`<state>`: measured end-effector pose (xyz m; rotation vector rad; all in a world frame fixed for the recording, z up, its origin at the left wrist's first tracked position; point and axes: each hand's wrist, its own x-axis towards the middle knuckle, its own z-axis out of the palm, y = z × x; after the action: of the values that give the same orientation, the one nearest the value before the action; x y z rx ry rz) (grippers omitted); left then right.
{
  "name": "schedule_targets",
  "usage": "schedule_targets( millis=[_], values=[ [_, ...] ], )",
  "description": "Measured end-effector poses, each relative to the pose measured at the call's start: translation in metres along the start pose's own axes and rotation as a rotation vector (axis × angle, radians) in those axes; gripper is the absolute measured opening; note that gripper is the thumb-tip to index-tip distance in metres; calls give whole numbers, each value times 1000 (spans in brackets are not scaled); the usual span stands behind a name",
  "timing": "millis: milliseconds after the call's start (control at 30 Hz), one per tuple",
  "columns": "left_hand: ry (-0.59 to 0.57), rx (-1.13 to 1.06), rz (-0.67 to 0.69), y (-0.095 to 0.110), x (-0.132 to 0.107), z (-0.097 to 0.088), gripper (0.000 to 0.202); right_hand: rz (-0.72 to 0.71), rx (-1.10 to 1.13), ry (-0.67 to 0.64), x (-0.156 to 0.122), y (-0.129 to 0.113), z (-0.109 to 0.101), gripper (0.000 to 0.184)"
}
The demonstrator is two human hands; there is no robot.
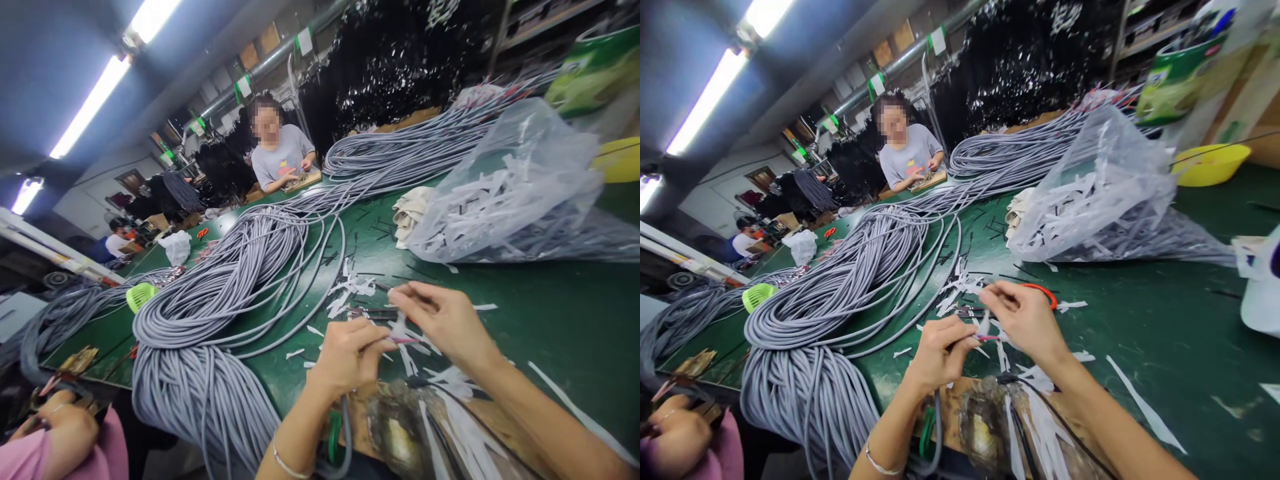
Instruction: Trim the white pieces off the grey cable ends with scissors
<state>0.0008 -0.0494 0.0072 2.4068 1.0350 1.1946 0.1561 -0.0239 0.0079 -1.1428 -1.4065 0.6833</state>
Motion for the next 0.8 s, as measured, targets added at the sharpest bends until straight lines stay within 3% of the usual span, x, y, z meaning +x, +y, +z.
schedule_targets(
  millis=[67,133,233,367,533,633,733,800],
  values=[
    [93,-67,-128,0,0,-6,43,111,72,54,6,3,-6,38],
    [159,-151,-332,-2,0,-13,46,126,107,63,6,1,-8,36],
    [74,-359,-513,-7,0,-18,51,-24,98,-67,0,-8,-1,29],
    [-53,-578,-582,-9,1,-16,58,-260,60,-312,-7,-13,10,21],
    [-114,-646,-682,-5,4,-17,59,-439,-122,-217,-4,-8,12,30],
    [-74,-514,-660,-6,3,-16,49,-484,-220,-172,-6,-4,15,33],
    [76,-158,-462,-10,1,-10,30,-598,-267,-181,-14,-1,22,34],
    [109,-7,-379,-12,-1,-4,27,-679,-279,-196,-20,0,25,35]
  ],
)
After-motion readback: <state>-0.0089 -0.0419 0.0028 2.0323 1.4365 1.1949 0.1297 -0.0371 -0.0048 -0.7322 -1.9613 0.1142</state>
